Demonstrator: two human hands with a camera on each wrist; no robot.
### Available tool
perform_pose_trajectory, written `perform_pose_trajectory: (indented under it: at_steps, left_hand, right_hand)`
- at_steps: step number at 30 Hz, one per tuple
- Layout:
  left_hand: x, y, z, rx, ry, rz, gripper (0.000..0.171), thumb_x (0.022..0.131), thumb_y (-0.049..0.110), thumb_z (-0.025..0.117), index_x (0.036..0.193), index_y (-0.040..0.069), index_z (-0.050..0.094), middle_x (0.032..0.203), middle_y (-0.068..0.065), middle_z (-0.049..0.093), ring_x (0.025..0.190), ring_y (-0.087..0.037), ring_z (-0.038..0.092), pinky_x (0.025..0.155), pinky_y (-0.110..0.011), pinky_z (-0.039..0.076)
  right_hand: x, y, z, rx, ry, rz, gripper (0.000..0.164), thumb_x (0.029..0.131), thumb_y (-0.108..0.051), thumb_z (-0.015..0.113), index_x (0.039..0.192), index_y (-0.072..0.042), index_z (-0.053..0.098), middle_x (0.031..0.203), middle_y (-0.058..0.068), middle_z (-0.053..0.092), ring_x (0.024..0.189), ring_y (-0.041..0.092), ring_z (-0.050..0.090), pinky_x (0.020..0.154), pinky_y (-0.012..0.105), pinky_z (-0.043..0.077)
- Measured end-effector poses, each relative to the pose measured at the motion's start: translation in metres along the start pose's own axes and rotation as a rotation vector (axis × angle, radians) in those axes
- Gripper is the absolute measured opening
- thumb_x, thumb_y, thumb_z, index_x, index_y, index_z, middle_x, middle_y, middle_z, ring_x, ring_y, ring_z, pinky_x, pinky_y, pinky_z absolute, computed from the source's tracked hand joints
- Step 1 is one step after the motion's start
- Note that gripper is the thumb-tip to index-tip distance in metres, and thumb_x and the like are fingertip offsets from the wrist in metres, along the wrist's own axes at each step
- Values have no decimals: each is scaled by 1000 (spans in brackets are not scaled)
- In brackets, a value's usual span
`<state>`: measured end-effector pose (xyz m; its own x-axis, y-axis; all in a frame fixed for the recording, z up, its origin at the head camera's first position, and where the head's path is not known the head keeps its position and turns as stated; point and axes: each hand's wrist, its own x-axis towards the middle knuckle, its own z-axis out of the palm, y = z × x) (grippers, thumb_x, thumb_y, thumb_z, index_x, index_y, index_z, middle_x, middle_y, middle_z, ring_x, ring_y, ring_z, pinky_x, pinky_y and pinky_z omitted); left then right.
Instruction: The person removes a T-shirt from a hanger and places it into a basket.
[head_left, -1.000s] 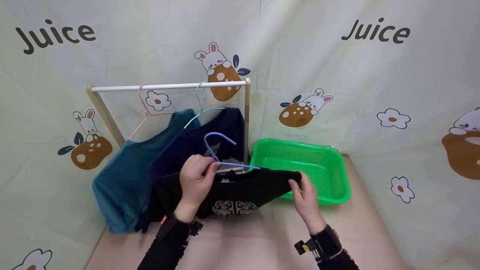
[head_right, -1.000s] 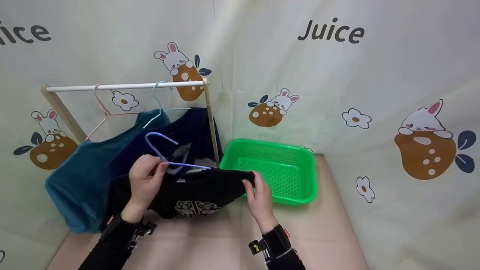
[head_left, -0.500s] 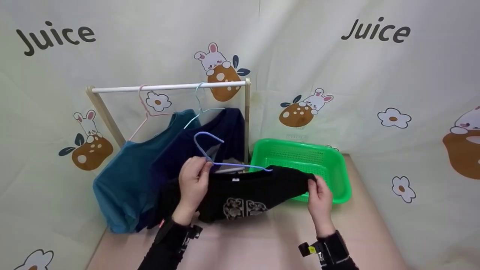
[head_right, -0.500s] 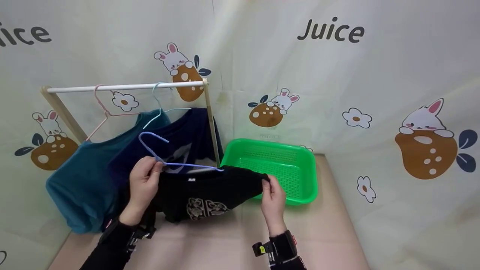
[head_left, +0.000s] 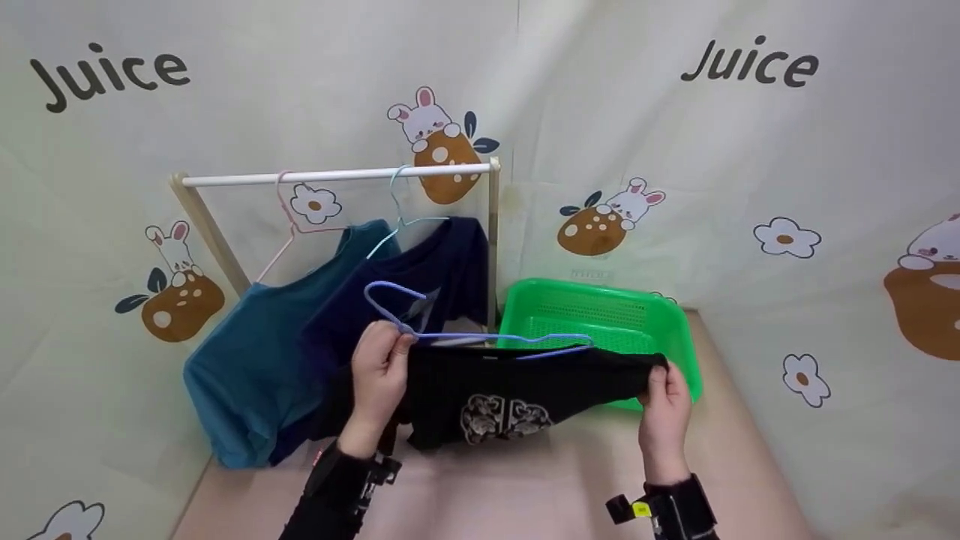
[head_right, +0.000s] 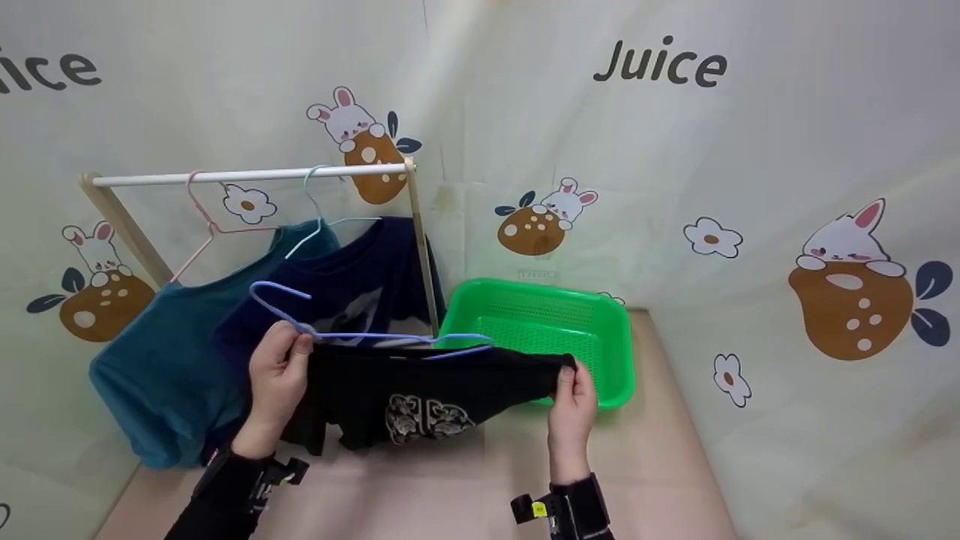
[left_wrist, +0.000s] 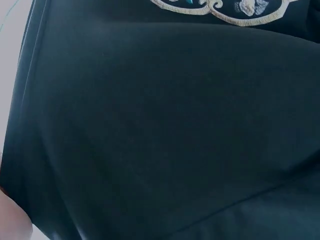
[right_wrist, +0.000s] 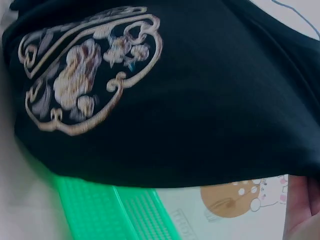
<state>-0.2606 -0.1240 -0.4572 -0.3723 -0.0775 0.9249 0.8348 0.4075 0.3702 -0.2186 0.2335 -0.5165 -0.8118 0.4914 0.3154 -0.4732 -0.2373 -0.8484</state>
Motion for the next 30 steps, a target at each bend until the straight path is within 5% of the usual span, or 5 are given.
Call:
perform_pose_trajectory:
  at_steps: [4,12,17,24,30]
  left_hand:
    - [3,4,2,-6,12,-46,24,78,-22,65,71,-2,54,69,-12,50,66,-25,45,66,-31,34]
    - [-7,5,21,53,-74,-70,19,85,-7,69,75,4,58,70,-5,52,68,-24,46,69,-34,36]
    - [-18,6,37,90,-146,-57,19,89,2,69,75,6,57,73,-3,55,69,-24,49,69,-34,38]
    - [-24,12,51,111,-197,-5,14,87,2,70,79,5,60,76,-4,58,69,-25,51,67,-35,40]
    - [-32,16,60,99,-270,52,18,92,9,68,78,6,57,74,-3,53,68,-23,50,67,-35,40]
  right_hand:
    - [-3,5,0,9,-6,110,24,105,-8,46,86,-7,60,70,-4,53,63,6,51,58,20,45]
    - [-7,20,-1,-357,-252,162,20,103,0,47,112,17,52,97,9,63,87,8,61,75,21,50]
    - [-6,21,-2,-567,-364,-64,45,96,7,57,138,12,41,132,27,53,123,31,53,96,18,39]
    - [-6,15,4,-809,-360,-579,70,82,3,72,146,1,43,147,18,45,134,37,40,112,30,25]
    - [-3,16,11,-881,-451,-686,56,82,-7,77,134,-2,58,127,14,63,122,36,52,104,52,33]
